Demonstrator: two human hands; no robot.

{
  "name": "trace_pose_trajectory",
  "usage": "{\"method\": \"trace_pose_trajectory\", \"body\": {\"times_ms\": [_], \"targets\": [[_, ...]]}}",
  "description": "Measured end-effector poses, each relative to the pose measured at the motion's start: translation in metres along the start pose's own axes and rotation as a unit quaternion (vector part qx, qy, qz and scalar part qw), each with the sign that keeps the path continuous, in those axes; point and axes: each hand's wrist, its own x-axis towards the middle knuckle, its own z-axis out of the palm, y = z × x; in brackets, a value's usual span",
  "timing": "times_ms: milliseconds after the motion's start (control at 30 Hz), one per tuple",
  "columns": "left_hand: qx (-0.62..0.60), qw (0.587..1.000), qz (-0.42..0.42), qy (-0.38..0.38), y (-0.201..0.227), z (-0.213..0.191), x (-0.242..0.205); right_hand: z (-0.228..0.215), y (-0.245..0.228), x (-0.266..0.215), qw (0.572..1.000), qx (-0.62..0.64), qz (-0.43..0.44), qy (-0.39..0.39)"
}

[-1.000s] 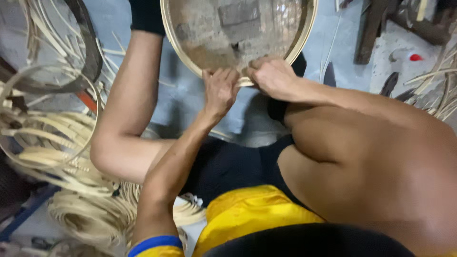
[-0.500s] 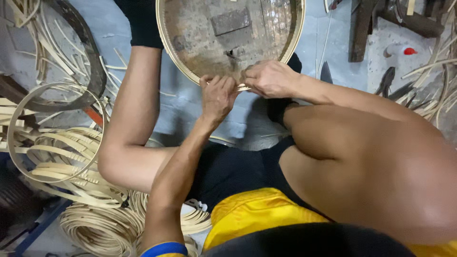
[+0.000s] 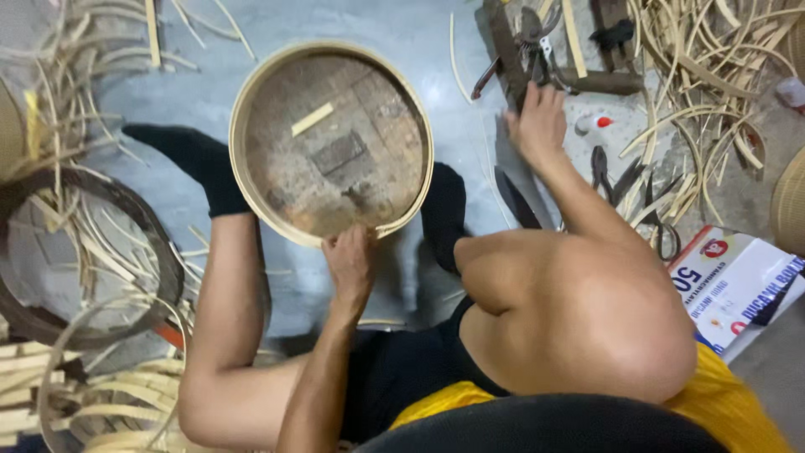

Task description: The person is weaving a circular bamboo basket by hand. They are sitting on the floor, using thin bamboo strips to create the basket's structure, and occasionally using a wooden mallet to secure the strips.

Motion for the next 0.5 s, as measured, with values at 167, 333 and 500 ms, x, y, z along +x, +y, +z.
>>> {"method": "trace_pose_trajectory", "body": {"times_ms": [167, 333, 500], "targets": [[-0.041, 0.997, 0.053, 0.030, -0.002, -0.010, -0.005, 0.031, 0.023, -0.024, 0.997, 0.034, 0.049, -0.049], [-0.042, 0.999, 0.006, -0.008, 0.005, -0.011, 0.003, -0.007, 0.038, -0.041, 0.976, 0.166, 0.031, -0.140], [-0.044, 0.999, 0.000, -0.011, 0.006, -0.013, 0.005, -0.090, 0.010, -0.073, 0.947, 0.214, -0.221, -0.096]]}}
